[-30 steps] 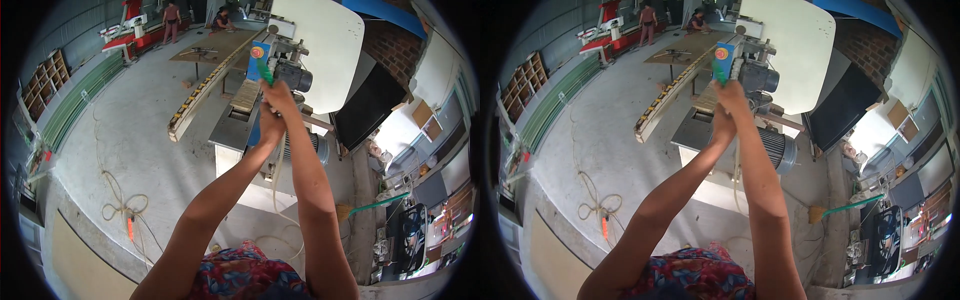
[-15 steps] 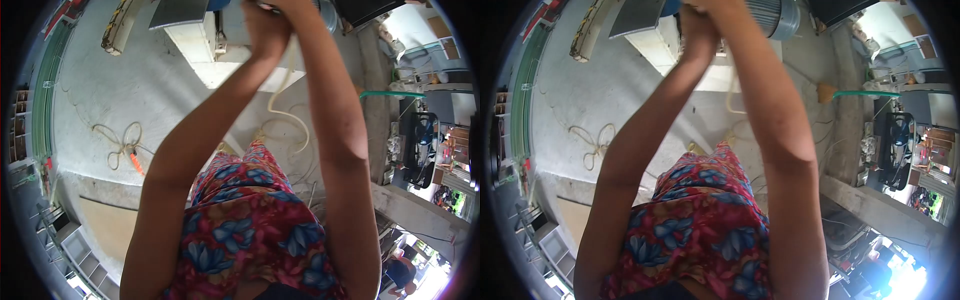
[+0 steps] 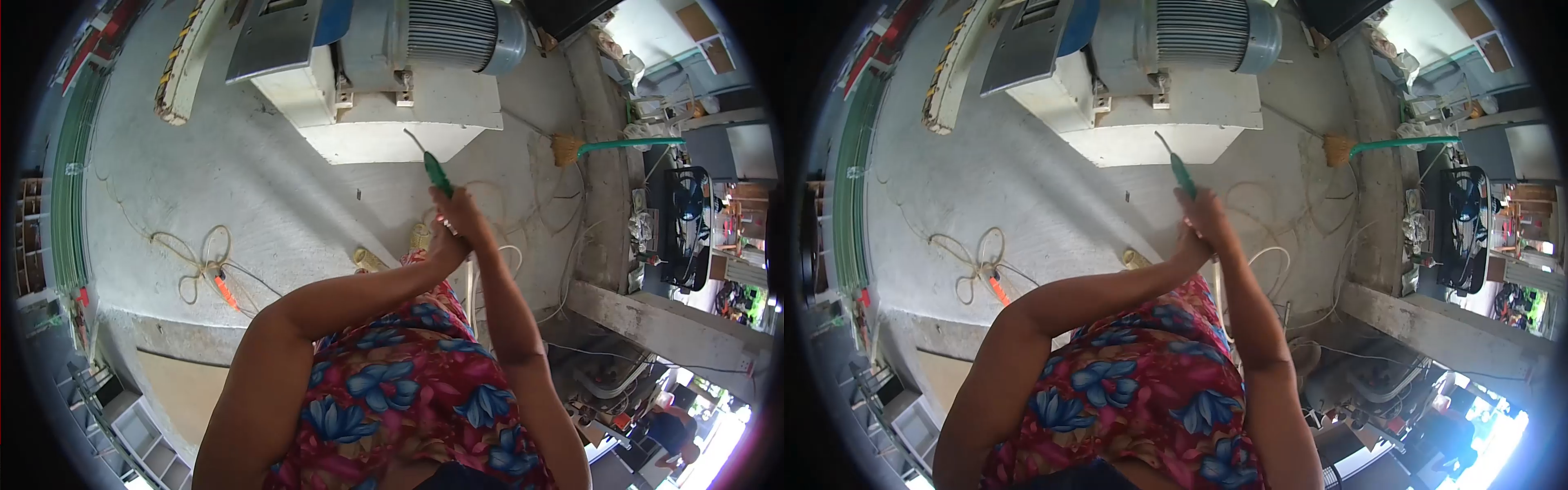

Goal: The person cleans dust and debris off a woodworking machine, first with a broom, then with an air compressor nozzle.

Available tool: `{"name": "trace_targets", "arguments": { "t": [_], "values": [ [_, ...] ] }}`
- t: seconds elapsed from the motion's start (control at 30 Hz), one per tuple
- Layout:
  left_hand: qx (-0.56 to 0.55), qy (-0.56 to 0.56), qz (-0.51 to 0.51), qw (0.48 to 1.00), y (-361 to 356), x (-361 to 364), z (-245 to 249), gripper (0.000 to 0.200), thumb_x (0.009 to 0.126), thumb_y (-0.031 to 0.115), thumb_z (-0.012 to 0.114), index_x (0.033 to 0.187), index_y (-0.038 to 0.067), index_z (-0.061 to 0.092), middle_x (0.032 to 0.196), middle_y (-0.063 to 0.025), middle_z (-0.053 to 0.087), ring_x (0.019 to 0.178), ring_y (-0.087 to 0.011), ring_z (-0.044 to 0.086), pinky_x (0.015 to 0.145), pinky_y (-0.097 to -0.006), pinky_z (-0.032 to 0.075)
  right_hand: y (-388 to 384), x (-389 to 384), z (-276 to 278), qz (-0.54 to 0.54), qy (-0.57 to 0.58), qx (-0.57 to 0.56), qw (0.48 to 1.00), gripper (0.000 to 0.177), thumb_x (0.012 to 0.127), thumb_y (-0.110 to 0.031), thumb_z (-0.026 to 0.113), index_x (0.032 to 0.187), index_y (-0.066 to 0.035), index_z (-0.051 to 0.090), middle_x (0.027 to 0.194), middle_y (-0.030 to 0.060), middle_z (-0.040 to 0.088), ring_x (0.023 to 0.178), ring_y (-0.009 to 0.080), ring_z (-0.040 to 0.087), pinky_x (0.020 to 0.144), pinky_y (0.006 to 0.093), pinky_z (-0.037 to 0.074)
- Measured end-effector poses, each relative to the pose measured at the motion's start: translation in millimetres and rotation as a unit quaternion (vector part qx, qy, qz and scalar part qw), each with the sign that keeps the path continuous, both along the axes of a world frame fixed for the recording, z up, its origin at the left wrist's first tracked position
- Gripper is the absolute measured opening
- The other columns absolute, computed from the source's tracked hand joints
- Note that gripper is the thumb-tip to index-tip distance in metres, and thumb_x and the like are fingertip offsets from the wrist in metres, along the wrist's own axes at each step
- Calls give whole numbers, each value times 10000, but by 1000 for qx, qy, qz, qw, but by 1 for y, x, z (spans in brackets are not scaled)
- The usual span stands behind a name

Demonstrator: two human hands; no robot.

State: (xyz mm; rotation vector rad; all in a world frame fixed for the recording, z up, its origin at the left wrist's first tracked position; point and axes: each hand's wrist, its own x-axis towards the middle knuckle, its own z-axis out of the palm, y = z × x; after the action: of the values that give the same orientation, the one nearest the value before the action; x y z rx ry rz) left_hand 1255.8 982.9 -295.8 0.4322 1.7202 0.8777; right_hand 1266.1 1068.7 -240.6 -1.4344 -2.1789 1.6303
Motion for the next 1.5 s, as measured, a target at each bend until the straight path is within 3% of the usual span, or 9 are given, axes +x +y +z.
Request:
{"name": "trace_targets", "arguments": {
  "t": [0.2, 0.3, 0.37, 0.5, 0.6, 0.73, 1.1, 1.3, 1.5],
  "values": [
    [110, 277, -156, 942, 21, -21, 55, 812, 701, 377, 696, 1330, 80, 278, 1142, -101, 560, 1082, -299, 542, 867, -406, 449, 7, 19, 13, -321, 130, 11, 938, 348, 866, -317, 549, 763, 14, 573, 585, 57, 547, 500, 142, 491, 456, 299, 394],
    [32, 146, -302, 942, 57, -21, 79, 833, 700, 319, 688, 1362, 53, 258, 1292, -144, 458, 1117, -297, 521, 920, -393, 415, 21, 50, -20, -418, 224, 15, 880, 368, 880, -363, 540, 783, -10, 579, 603, 22, 529, 508, 107, 475, 454, 273, 384],
    [75, 78, -330, 938, 65, -8, 32, 850, 704, 301, 679, 1380, 56, 226, 1308, -150, 451, 1146, -286, 505, 934, -374, 405, 24, 70, -28, -461, 226, -38, 858, 399, 886, -400, 533, 779, -18, 575, 613, 34, 536, 519, 104, 496, 436, 261, 383],
    [227, 276, -272, 893, 57, 44, -31, 904, 716, 208, 672, 1418, 54, 124, 1101, -150, 598, 966, -261, 608, 849, -352, 460, 34, 102, -56, -456, 227, -129, 851, 359, 878, -374, 547, 809, -24, 589, 628, 37, 558, 518, 124, 533, 429, 260, 422],
    [158, 109, -285, 939, 106, 57, 45, 921, 709, 215, 689, 1418, 47, 127, 1095, -151, 596, 934, -263, 616, 829, -365, 468, 80, 130, -20, -447, 208, -67, 868, 338, 866, -336, 557, 770, -13, 584, 614, 40, 552, 524, 121, 536, 434, 274, 426],
    [103, 175, -273, 940, 185, 110, 68, 749, 636, 383, 732, 1231, 57, 415, 1055, -107, 616, 978, -294, 598, 817, -421, 454, 162, 184, -17, -445, 163, -32, 880, 346, 846, -318, 565, 712, 1, 571, 582, 44, 537, 520, 116, 534, 425, 291, 415],
    [107, 276, -156, 942, 311, 196, 3, 591, 662, 320, 709, 1124, 61, 445, 1078, -120, 569, 1040, -316, 550, 826, -516, 411, 304, 252, -51, -348, 223, -142, 900, 341, 869, -379, 568, 766, -54, 553, 617, 19, 542, 487, 118, 529, 413, 255, 424],
    [69, 285, -162, 942, 368, 191, 11, 580, 663, 347, 707, 1113, 80, 456, 1107, -123, 555, 1058, -311, 540, 836, -502, 417, 360, 241, -51, -400, 280, -138, 862, 383, 858, -357, 566, 707, -5, 565, 584, 48, 542, 466, 136, 540, 399, 289, 423],
    [123, 257, -127, 950, 422, 190, 23, 594, 653, 303, 744, 1112, 44, 471, 1012, -132, 602, 958, -294, 597, 794, -385, 459, 418, 239, -28, -354, 204, -74, 910, 382, 845, -341, 575, 660, -7, 559, 531, 53, 525, 464, 144, 548, 404, 292, 428]
  ]
}}
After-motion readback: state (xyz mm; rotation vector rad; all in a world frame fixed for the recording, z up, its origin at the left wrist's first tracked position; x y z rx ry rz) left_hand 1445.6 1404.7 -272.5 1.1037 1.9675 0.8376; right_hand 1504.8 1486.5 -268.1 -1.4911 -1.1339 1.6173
